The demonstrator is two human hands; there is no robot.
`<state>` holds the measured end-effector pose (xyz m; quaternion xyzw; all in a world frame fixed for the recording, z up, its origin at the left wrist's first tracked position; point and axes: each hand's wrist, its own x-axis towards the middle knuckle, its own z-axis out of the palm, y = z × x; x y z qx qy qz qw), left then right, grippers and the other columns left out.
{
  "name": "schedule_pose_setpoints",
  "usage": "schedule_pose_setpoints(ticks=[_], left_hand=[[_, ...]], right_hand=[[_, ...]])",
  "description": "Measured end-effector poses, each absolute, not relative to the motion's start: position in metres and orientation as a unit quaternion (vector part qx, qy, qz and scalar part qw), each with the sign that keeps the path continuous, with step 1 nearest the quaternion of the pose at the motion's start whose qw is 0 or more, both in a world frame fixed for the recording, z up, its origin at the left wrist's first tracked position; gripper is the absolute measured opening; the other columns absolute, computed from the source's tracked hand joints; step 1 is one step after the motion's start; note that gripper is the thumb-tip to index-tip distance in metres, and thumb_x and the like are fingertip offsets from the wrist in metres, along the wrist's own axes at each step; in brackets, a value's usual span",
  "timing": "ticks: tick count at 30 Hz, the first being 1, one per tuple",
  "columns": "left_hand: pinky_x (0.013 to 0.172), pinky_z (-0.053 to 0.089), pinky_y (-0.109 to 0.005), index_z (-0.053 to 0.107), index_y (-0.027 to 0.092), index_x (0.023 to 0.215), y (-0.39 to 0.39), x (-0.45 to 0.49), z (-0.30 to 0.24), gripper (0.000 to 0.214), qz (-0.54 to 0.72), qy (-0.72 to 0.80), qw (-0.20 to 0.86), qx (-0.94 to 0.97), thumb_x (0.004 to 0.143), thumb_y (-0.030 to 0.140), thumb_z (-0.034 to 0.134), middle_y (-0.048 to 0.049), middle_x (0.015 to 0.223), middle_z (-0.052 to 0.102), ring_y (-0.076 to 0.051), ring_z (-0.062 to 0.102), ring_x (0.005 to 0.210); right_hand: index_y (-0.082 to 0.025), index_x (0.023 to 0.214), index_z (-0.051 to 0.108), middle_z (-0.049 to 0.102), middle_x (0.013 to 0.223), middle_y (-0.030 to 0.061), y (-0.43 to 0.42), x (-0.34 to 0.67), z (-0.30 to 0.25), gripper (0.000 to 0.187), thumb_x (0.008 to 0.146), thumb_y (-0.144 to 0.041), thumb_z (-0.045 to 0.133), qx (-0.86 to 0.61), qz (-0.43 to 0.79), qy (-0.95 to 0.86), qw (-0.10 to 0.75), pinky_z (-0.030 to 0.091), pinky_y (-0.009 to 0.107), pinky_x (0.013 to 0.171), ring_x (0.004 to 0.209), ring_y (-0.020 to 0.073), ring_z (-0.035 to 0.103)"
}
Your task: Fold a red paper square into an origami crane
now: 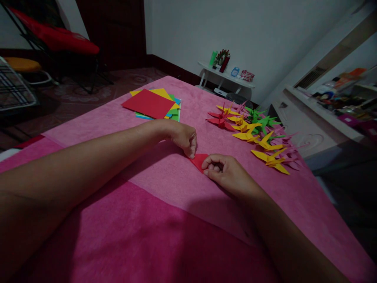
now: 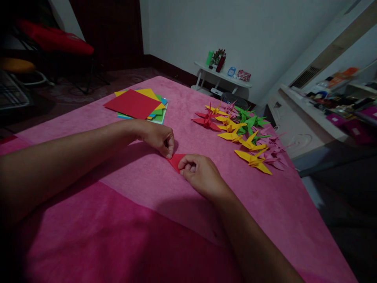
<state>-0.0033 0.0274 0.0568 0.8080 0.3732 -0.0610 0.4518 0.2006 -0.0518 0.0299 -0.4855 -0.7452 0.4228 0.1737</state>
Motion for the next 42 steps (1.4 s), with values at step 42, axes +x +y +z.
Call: schedule_pose_setpoints(ticks=[42], left_hand=[[0.066,0.039,-0.026,0.074,0.014,0.066,0.033,-0.012,0.059,0.009,-0.069,0.372,0.452,0.808,0.058,0.016,0.069,-0.0012,0.061,0.064,-0.014,0.051,0.062]], right_hand=[[-0.016,0.076,0.062,0.046,0.061,-0.0042,-0.054,0.201,0.029,0.009,0.07,-0.017,0.056,-0.483,0.419,-0.748,0.18,0.025,0.021,0.048,0.052,0.0072,0.036]])
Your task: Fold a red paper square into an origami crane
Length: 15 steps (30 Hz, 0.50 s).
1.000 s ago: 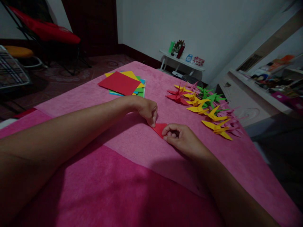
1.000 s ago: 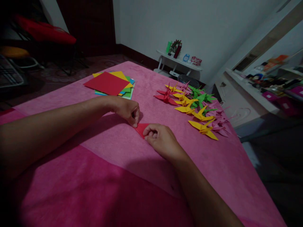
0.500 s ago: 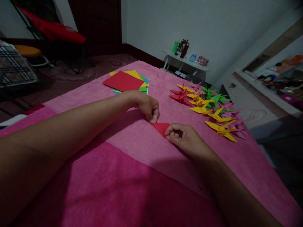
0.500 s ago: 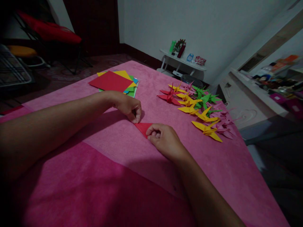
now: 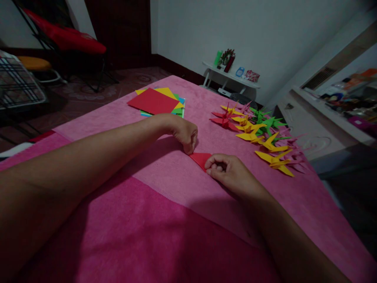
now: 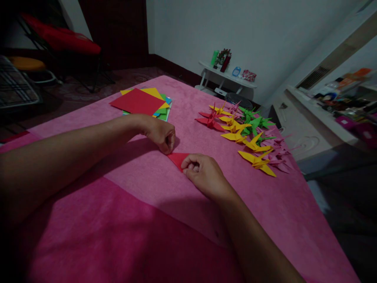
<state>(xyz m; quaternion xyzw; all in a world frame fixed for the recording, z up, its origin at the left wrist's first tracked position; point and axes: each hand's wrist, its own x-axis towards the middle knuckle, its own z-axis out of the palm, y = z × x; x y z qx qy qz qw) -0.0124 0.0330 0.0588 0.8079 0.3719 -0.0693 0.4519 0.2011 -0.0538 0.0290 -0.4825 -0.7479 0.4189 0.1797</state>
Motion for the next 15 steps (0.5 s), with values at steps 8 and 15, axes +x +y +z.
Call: schedule_pose_setpoints(ticks=[8,15], left_hand=[[0.071,0.039,-0.029,0.074,0.015,0.064,0.0309,-0.0102,0.0609,0.011,-0.072,0.401,0.432,0.805,0.055,0.017,0.07,-0.0002,0.058,0.059,-0.016,0.05,0.069],[0.07,0.038,-0.028,0.073,0.016,0.063,0.0301,-0.0062,0.0631,0.011,-0.082,0.429,0.38,0.815,0.053,0.022,0.074,0.0006,0.053,0.053,-0.017,0.049,0.071]], right_hand=[[-0.016,0.074,0.061,0.046,0.06,-0.0042,-0.0554,0.1988,0.0332,0.008,0.069,-0.017,0.056,-0.484,0.431,-0.74,0.18,0.026,0.021,0.048,0.052,0.0072,0.036],[-0.015,0.074,0.062,0.047,0.061,-0.0037,-0.0551,0.1994,0.0326,0.012,0.067,-0.015,0.053,-0.483,0.426,-0.744,0.178,0.026,0.021,0.048,0.052,0.0073,0.037]])
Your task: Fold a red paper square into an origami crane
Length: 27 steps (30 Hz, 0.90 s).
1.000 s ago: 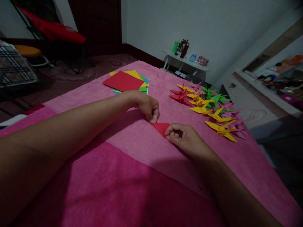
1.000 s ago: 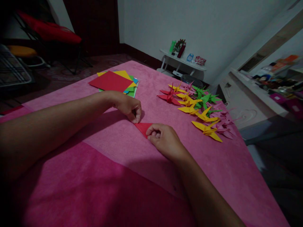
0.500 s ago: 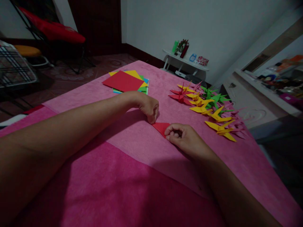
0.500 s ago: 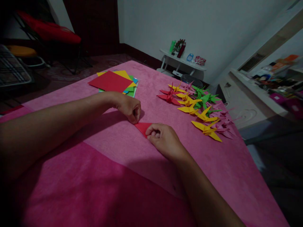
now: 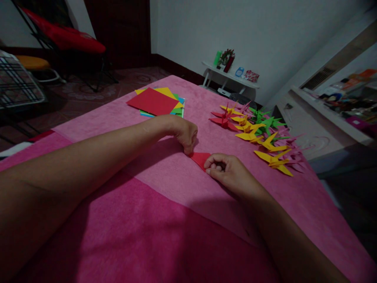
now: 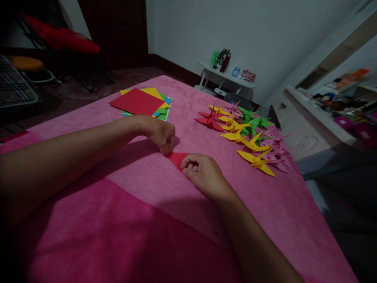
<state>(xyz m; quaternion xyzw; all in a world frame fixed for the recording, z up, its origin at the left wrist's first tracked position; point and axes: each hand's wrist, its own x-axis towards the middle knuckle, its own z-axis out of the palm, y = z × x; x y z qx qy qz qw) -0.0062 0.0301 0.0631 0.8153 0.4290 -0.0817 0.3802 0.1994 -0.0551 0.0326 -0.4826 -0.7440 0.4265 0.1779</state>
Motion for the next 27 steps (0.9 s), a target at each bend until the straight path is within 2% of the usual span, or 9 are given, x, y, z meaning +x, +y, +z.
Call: schedule_pose_setpoints(ticks=[4,11,21,24,27], left_hand=[[0.068,0.038,-0.026,0.071,0.015,0.062,0.029,-0.005,0.065,0.01,-0.109,0.456,0.354,0.809,0.054,0.021,0.073,0.0002,0.055,0.056,-0.016,0.05,0.069],[0.064,0.037,-0.023,0.069,0.017,0.062,0.033,-0.01,0.065,0.009,-0.09,0.433,0.41,0.798,0.054,0.015,0.071,0.0016,0.06,0.064,-0.012,0.051,0.063],[0.063,0.039,-0.023,0.072,0.018,0.07,0.045,-0.015,0.053,0.016,-0.089,0.413,0.451,0.786,0.054,0.019,0.072,0.0005,0.066,0.068,-0.012,0.052,0.062],[0.061,0.037,-0.023,0.07,0.017,0.067,0.043,-0.016,0.054,0.015,-0.081,0.405,0.453,0.79,0.053,0.018,0.072,0.0014,0.063,0.066,-0.011,0.051,0.061],[0.059,0.036,-0.022,0.068,0.016,0.066,0.04,-0.016,0.056,0.013,-0.073,0.405,0.461,0.787,0.053,0.017,0.071,0.002,0.06,0.063,-0.011,0.05,0.06]], right_hand=[[-0.015,0.076,0.063,0.047,0.062,-0.0037,-0.056,0.2,0.032,0.013,0.068,-0.015,0.052,-0.485,0.415,-0.748,0.181,0.026,0.021,0.048,0.052,0.0072,0.036],[-0.016,0.081,0.064,0.048,0.063,-0.0035,-0.058,0.199,0.032,0.013,0.071,-0.018,0.056,-0.496,0.399,-0.747,0.192,0.026,0.021,0.048,0.052,0.0075,0.036],[-0.016,0.078,0.06,0.048,0.062,-0.004,-0.056,0.201,0.03,0.008,0.07,-0.017,0.058,-0.504,0.384,-0.748,0.196,0.027,0.02,0.047,0.052,0.0069,0.038],[-0.016,0.082,0.064,0.048,0.062,-0.0041,-0.056,0.202,0.029,0.012,0.071,-0.016,0.057,-0.493,0.384,-0.756,0.193,0.027,0.02,0.048,0.052,0.0072,0.038],[-0.017,0.093,0.069,0.053,0.066,-0.0023,-0.057,0.203,0.028,0.025,0.074,-0.015,0.054,-0.489,0.38,-0.761,0.192,0.029,0.021,0.05,0.055,0.0087,0.041]])
